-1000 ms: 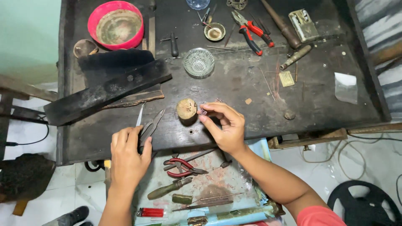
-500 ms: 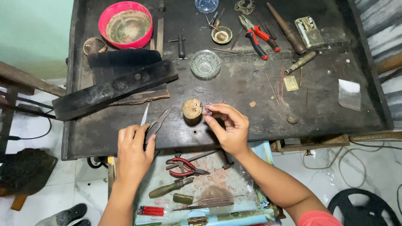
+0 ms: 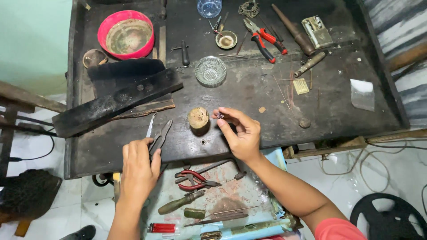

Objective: Setting small decorative stones onto a base using a precision tool

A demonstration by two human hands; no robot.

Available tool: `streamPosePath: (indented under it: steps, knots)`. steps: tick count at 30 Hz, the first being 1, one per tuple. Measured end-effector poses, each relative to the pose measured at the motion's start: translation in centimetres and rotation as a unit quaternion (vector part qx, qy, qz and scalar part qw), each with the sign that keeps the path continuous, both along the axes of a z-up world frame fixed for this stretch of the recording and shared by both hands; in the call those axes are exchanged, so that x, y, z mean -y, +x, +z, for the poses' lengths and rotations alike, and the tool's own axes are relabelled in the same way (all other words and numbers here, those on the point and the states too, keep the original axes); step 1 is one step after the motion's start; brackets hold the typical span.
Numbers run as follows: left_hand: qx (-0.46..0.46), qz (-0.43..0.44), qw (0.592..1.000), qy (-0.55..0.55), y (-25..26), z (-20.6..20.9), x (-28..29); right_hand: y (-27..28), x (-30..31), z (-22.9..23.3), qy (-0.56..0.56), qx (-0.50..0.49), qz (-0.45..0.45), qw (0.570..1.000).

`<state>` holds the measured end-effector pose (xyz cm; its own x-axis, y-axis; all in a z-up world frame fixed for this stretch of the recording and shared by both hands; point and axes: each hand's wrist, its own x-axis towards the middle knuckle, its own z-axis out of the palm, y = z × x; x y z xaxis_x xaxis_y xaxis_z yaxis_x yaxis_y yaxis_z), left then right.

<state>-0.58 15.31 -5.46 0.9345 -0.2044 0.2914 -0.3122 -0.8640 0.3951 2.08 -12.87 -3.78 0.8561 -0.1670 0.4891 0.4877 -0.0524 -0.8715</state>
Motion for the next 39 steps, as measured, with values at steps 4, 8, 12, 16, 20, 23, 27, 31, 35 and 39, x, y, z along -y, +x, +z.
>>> streamPosePath:
  steps: [4,8,12,16,20,23,27,31,35,39]
  knots:
    - [0.029,-0.054,0.997,-0.044,-0.9,2.3,0.3,1.5,2.4,1.4,-0.057,0.004,-0.059,0.997]
    - [-0.106,-0.167,0.975,-0.103,-2.9,4.7,2.1,6.9,8.0,0.7,-0.063,-0.023,-0.15,0.986]
    - [-0.166,-0.286,0.943,-0.033,-4.3,5.6,4.9,15.5,15.0,-1.2,-0.125,-0.056,-0.247,0.959]
    - [-0.077,-0.35,0.933,0.024,-4.9,2.2,5.8,21.6,20.2,-3.2,-0.287,-0.055,-0.312,0.904]
    - [-0.188,-0.349,0.912,0.102,-5.1,0.4,6.2,23.3,21.4,-4.0,-0.414,-0.154,-0.276,0.854]
    - [-0.165,-0.348,0.917,0.109,-5.1,-0.4,5.9,23.9,21.8,-4.8,-0.377,-0.176,-0.26,0.871]
    - [-0.185,-0.343,0.915,0.106,-4.4,-0.6,5.6,27.0,25.4,-7.9,-0.354,-0.128,-0.312,0.872]
    - [-0.179,-0.338,0.917,0.111,-4.1,-1.0,5.4,26.8,25.1,-7.5,-0.385,-0.226,-0.294,0.845]
    - [-0.199,-0.331,0.918,0.088,-3.8,-0.5,5.5,26.8,25.3,-8.3,-0.417,-0.133,-0.299,0.848]
    - [-0.116,-0.36,0.926,-0.019,-3.3,1.0,5.4,27.4,28.2,-8.4,-0.273,-0.126,-0.297,0.906]
